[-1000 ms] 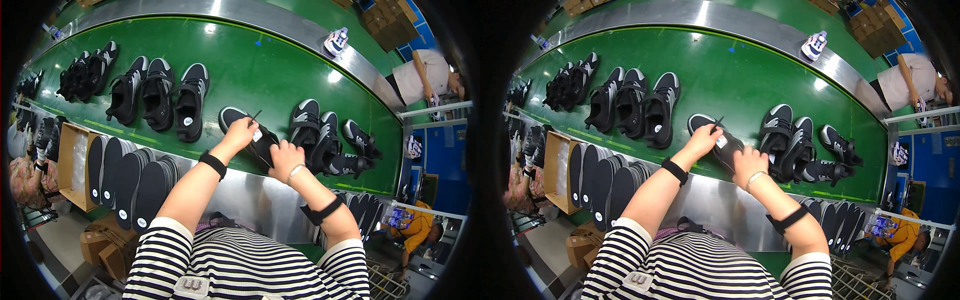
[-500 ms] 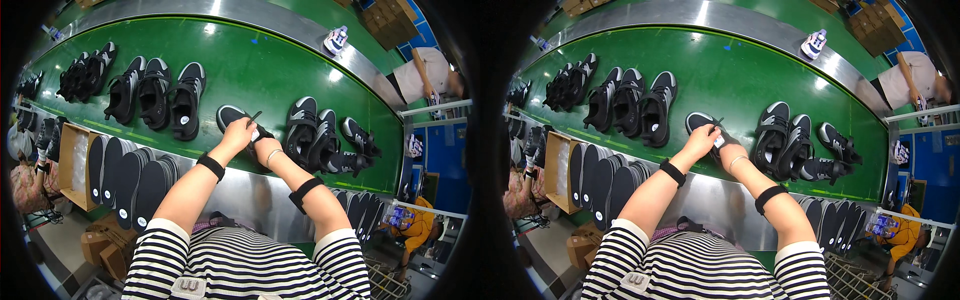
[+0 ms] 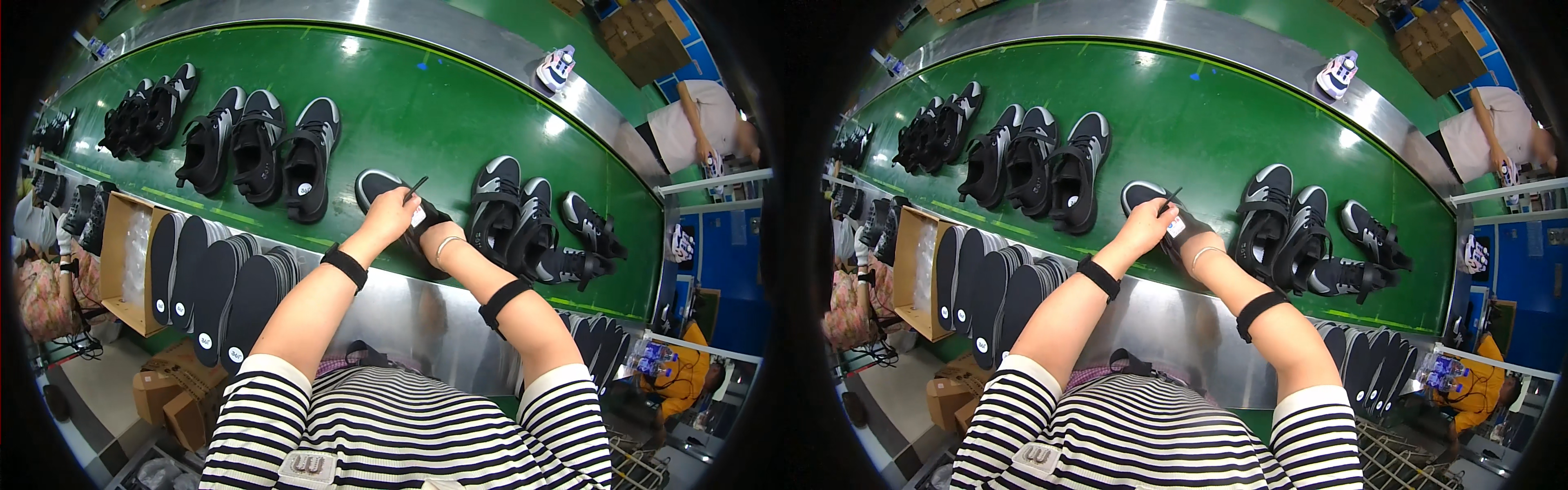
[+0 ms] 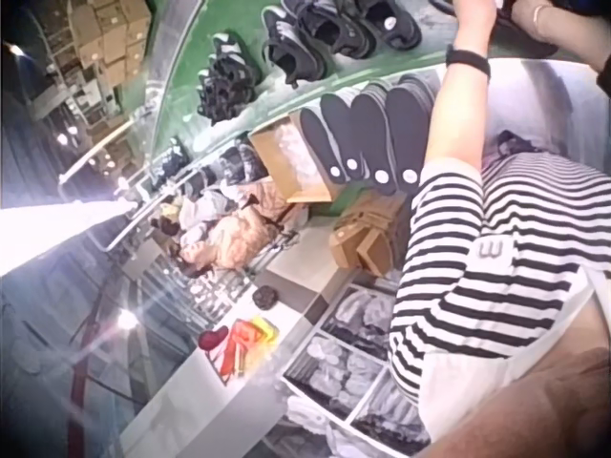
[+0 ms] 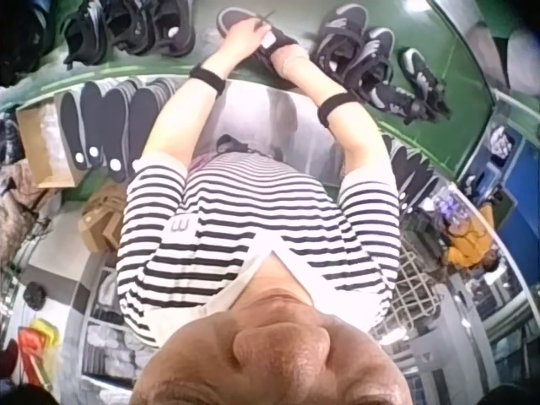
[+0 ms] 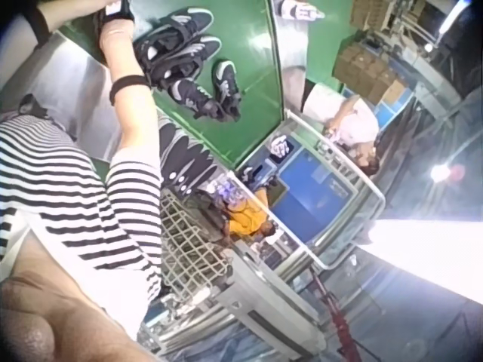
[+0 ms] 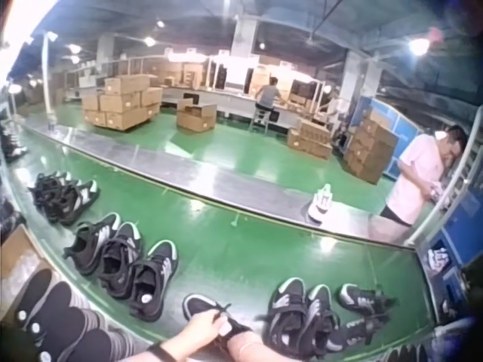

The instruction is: The recorder is inspecting shoes, inserting insoles, and bagging them at a factory conveyor station.

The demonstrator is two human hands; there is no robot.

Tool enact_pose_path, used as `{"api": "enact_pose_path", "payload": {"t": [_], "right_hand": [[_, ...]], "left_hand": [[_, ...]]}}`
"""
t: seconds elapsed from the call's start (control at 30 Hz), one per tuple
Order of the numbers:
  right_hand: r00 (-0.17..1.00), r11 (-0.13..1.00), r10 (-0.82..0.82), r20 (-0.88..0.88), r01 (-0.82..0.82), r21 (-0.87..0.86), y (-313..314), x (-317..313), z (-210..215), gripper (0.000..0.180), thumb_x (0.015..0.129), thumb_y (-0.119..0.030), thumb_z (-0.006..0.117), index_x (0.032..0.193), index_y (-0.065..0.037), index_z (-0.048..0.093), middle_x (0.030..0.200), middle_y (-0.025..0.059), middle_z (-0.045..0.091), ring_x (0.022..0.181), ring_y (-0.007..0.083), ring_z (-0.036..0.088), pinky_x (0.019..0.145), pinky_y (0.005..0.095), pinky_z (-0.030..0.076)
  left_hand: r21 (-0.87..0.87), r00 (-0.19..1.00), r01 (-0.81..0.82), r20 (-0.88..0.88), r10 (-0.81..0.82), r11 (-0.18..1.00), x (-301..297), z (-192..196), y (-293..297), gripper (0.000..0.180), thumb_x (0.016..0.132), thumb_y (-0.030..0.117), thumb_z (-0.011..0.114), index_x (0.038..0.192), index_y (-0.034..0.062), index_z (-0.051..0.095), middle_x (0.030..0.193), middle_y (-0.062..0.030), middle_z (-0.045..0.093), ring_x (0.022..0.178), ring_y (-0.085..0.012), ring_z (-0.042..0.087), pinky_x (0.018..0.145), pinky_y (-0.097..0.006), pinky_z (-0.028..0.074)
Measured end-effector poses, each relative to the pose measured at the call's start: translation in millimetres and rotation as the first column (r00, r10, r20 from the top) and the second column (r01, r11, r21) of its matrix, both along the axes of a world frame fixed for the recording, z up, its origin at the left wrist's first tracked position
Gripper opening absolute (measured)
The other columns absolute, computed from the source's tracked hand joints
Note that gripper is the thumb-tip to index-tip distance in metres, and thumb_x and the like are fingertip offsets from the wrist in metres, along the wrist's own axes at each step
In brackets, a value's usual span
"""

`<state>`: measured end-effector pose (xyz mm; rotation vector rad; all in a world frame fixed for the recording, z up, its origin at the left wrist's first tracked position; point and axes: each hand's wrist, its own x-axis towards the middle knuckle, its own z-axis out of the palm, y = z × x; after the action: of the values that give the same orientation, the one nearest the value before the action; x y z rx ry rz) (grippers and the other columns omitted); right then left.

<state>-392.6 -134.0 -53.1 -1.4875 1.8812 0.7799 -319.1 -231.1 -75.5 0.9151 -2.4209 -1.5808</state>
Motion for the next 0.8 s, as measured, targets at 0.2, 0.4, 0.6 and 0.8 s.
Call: {"api": "enact_pose_path", "payload": {"t": [0.2,0.4,0.6,0.8], "right_hand": [[0.972,0.991,-0.1,0.214,0.077,0.112,22.0,-3.5,43.1,0.033,0.071,-0.024,0.05,0.096,-0.005,0.061,0.094,0.0123,0.062,0.093,0.0248,0.057,0.094,0.0456,0.022],[0.971,0.986,-0.118,0.209,0.089,0.144,26.0,-6.8,20.4,0.046,0.072,-0.029,0.047,0.108,-0.001,0.053,0.107,0.0161,0.056,0.103,0.0281,0.051,0.097,0.0504,0.016],[-0.265,0.197,-0.412,0.872,0.908,0.369,37.8,-24.3,-19.4,0.027,0.079,-0.021,0.057,0.092,0.002,0.057,0.082,0.0101,0.061,0.073,0.0141,0.056,0.063,0.024,0.044],[-0.229,0.028,-0.455,0.86,0.962,0.271,28.9,-10.8,-29.0,0.018,0.076,-0.02,0.059,0.078,-0.002,0.058,0.065,0.0034,0.058,0.055,0.0113,0.051,0.044,0.0243,0.035]], "left_hand": [[0.009,1.0,-0.022,-0.009,0.022,1.0,0.8,-1.6,2.0,0.028,0.081,0.022,0.051,0.092,-0.0035,0.056,0.079,-0.0184,0.061,0.076,-0.0265,0.06,0.068,-0.033,0.044],[0.024,1.0,-0.018,0.024,0.018,1.0,-0.8,0.4,5.4,0.028,0.082,0.021,0.051,0.093,-0.0039,0.056,0.08,-0.0174,0.061,0.077,-0.0247,0.06,0.069,-0.032,0.044],[0.083,0.999,0.018,-0.032,-0.016,0.996,-2.1,5.3,6.4,0.027,0.08,0.023,0.051,0.088,-0.0022,0.058,0.078,-0.0201,0.06,0.076,-0.0328,0.058,0.067,-0.037,0.044],[0.164,1.0,-0.009,0.021,0.005,0.986,-1.3,4.6,1.7,0.028,0.083,0.022,0.051,0.09,-0.004,0.057,0.076,-0.0122,0.06,0.069,-0.0171,0.055,0.064,-0.031,0.042]]}}
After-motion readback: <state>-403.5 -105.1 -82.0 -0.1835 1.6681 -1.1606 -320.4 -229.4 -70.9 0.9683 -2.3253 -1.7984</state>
